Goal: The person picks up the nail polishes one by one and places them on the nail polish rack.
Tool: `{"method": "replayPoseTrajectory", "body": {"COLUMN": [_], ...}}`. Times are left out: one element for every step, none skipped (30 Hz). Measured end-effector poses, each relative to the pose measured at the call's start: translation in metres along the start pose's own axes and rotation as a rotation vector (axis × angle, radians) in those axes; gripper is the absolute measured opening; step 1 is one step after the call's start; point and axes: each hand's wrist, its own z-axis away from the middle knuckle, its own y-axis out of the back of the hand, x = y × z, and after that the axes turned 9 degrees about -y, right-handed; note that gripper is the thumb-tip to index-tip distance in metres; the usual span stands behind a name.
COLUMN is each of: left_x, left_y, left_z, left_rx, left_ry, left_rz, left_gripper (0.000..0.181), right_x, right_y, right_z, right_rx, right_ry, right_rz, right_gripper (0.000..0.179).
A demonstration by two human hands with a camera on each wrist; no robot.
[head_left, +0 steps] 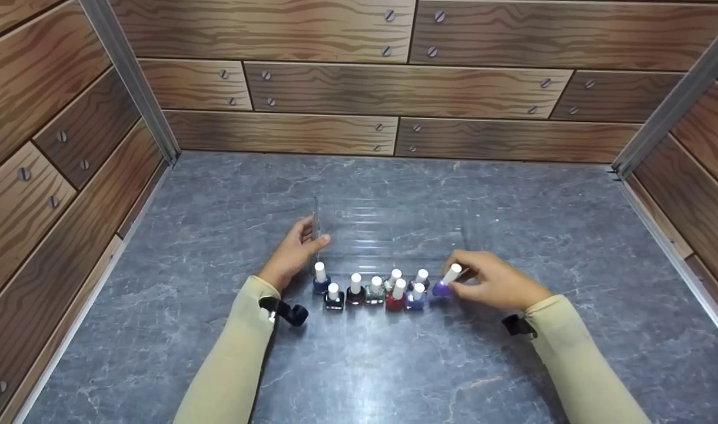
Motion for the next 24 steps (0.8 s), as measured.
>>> {"method": "replayPoseTrajectory", "body": {"left_x": [0.001, 0.001, 0.001, 0.002, 0.002, 0.002, 0.002, 0.002, 0.002, 0.002, 0.002, 0.002, 0.002, 0.003, 0.003, 0.004, 0.005, 0.005, 0.006, 0.006, 0.006, 0.005, 0.004, 0.003], "left_y": [-0.001, -0.001, -0.001, -0.002, -0.002, -0.002, -0.003, -0.003, -0.003, -0.003, -0.003, -0.003, -0.003, -0.004, -0.004, -0.005, -0.005, -0.006, -0.007, -0.008, -0.009, -0.009, -0.01, -0.01], "left_z": [0.0, 0.0, 0.0, 0.001, 0.001, 0.002, 0.002, 0.002, 0.002, 0.002, 0.002, 0.002, 0.002, 0.002, 0.002, 0.003, 0.003, 0.004, 0.005, 0.005, 0.006, 0.007, 0.007, 0.007], "left_rx": [-0.001, -0.002, -0.001, 0.001, 0.0, -0.002, -0.005, -0.008, -0.01, -0.014, -0.017, -0.017, -0.013, -0.004, 0.005, 0.016, 0.026, 0.038, 0.046, 0.052, 0.052, 0.051, 0.048, 0.047], "left_ry": [0.0, 0.001, 0.004, 0.009, 0.012, 0.018, 0.021, 0.025, 0.03, 0.03, 0.03, 0.03, 0.031, 0.031, 0.029, 0.025, 0.02, 0.018, 0.012, 0.009, 0.005, 0.003, 0.005, 0.011], "left_rz": [-0.012, -0.022, -0.031, -0.038, -0.042, -0.046, -0.046, -0.044, -0.042, -0.038, -0.03, -0.019, -0.007, 0.003, 0.01, 0.016, 0.016, 0.013, 0.008, 0.001, -0.001, -0.002, -0.003, -0.001], "left_gripper": [0.074, 0.074, 0.075, 0.076, 0.076, 0.077, 0.077, 0.077, 0.077, 0.076, 0.075, 0.074, 0.073, 0.073, 0.072, 0.071, 0.071, 0.07, 0.07, 0.069, 0.068, 0.068, 0.067, 0.067], "right_x": [0.0, 0.001, 0.001, 0.001, 0.002, 0.001, 0.002, 0.001, 0.001, 0.0, 0.0, -0.001, -0.001, -0.002, -0.003, -0.004, -0.005, -0.006, -0.007, -0.009, -0.009, -0.01, -0.01, -0.01], "right_y": [0.001, 0.002, 0.003, 0.004, 0.005, 0.006, 0.007, 0.008, 0.01, 0.01, 0.011, 0.012, 0.013, 0.014, 0.016, 0.017, 0.018, 0.019, 0.02, 0.021, 0.022, 0.022, 0.022, 0.022], "right_z": [0.001, 0.001, 0.001, 0.002, 0.002, 0.002, 0.003, 0.003, 0.003, 0.004, 0.004, 0.005, 0.005, 0.005, 0.005, 0.004, 0.004, 0.003, 0.002, 0.001, 0.0, 0.0, -0.001, 0.0], "right_rx": [0.01, 0.02, 0.028, 0.036, 0.045, 0.056, 0.066, 0.08, 0.096, 0.114, 0.134, 0.151, 0.166, 0.179, 0.19, 0.2, 0.209, 0.221, 0.238, 0.258, 0.28, 0.303, 0.327, 0.348], "right_ry": [0.005, 0.008, 0.011, 0.018, 0.021, 0.023, 0.02, 0.019, 0.014, 0.007, -0.003, -0.013, -0.025, -0.039, -0.056, -0.072, -0.089, -0.104, -0.117, -0.128, -0.136, -0.142, -0.147, -0.15], "right_rz": [-0.01, -0.018, -0.029, -0.037, -0.044, -0.048, -0.051, -0.054, -0.058, -0.063, -0.07, -0.081, -0.095, -0.108, -0.116, -0.123, -0.131, -0.139, -0.145, -0.148, -0.153, -0.163, -0.17, -0.175], "right_gripper": [0.016, 0.016, 0.016, 0.016, 0.016, 0.015, 0.014, 0.013, 0.012, 0.011, 0.011, 0.01, 0.01, 0.01, 0.01, 0.009, 0.009, 0.008, 0.007, 0.007, 0.007, 0.006, 0.006, 0.007]}}
